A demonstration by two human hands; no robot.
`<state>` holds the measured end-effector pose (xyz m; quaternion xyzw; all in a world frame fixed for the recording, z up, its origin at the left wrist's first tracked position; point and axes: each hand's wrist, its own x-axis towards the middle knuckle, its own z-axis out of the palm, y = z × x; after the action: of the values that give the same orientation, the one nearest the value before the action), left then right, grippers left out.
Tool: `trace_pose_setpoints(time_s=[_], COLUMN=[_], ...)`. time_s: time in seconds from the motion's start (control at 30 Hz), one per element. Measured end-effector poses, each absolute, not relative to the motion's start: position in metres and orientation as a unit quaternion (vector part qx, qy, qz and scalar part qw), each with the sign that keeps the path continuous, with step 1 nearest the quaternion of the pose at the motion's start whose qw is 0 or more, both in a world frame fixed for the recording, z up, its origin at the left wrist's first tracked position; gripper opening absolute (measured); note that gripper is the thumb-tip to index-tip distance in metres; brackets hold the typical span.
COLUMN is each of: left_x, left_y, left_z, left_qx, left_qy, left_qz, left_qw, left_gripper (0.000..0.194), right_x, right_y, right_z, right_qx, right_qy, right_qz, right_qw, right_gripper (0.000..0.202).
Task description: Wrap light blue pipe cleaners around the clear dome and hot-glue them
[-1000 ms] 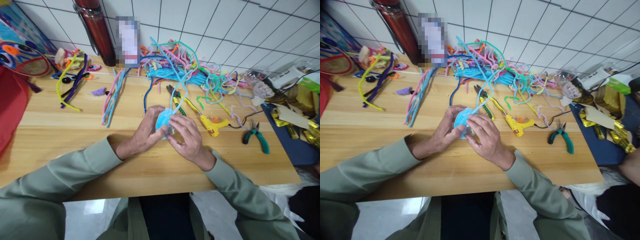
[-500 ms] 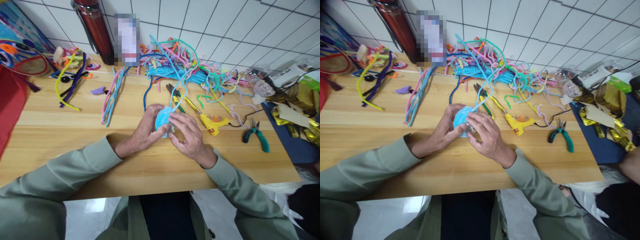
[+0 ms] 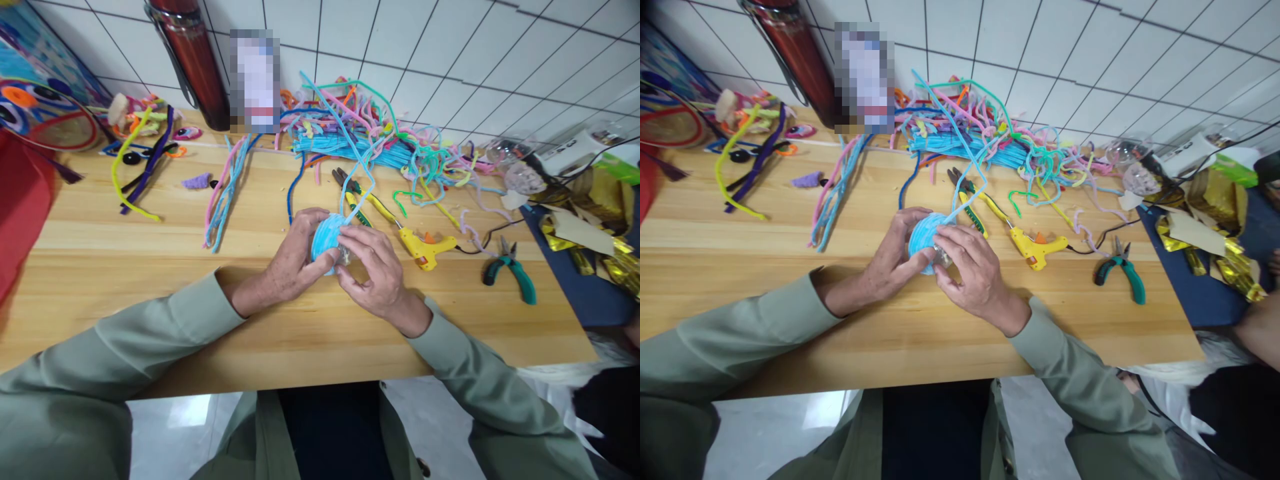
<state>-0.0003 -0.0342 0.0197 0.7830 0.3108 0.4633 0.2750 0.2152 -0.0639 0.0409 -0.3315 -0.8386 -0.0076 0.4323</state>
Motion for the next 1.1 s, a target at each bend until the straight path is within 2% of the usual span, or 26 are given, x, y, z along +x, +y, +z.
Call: trace_pose_setpoints(time_s=[0.43,0.63,1.1], left_x=[0.0000,0.0017,0.0018], left_y=[-0.0326,-0.0286,-0.0289], left_z=[0.0189,0.0135,0.0125], left_qx=[0.792,0.791,0.797], left_qy=[0.299,0.290,0.281], left_qz=[0.467,0.477,0.480], left_qw=[0.257,0.250,0.235], left_gripper=[0.047,0.063,0.059], right_x=[0.2158,0.2173,0.2156], right_y=[-0.0654,-0.0657,-0.0654], right_z=[0.0414,0.0401,0.0415], right_qx=[-0.343,-0.343,-0.334], right_qy=[-0.839,-0.837,-0.838], right_qz=[-0.011,-0.012,-0.018], right_qw=[0.423,0.426,0.431], right_gripper=[0.053,0.056,0.052])
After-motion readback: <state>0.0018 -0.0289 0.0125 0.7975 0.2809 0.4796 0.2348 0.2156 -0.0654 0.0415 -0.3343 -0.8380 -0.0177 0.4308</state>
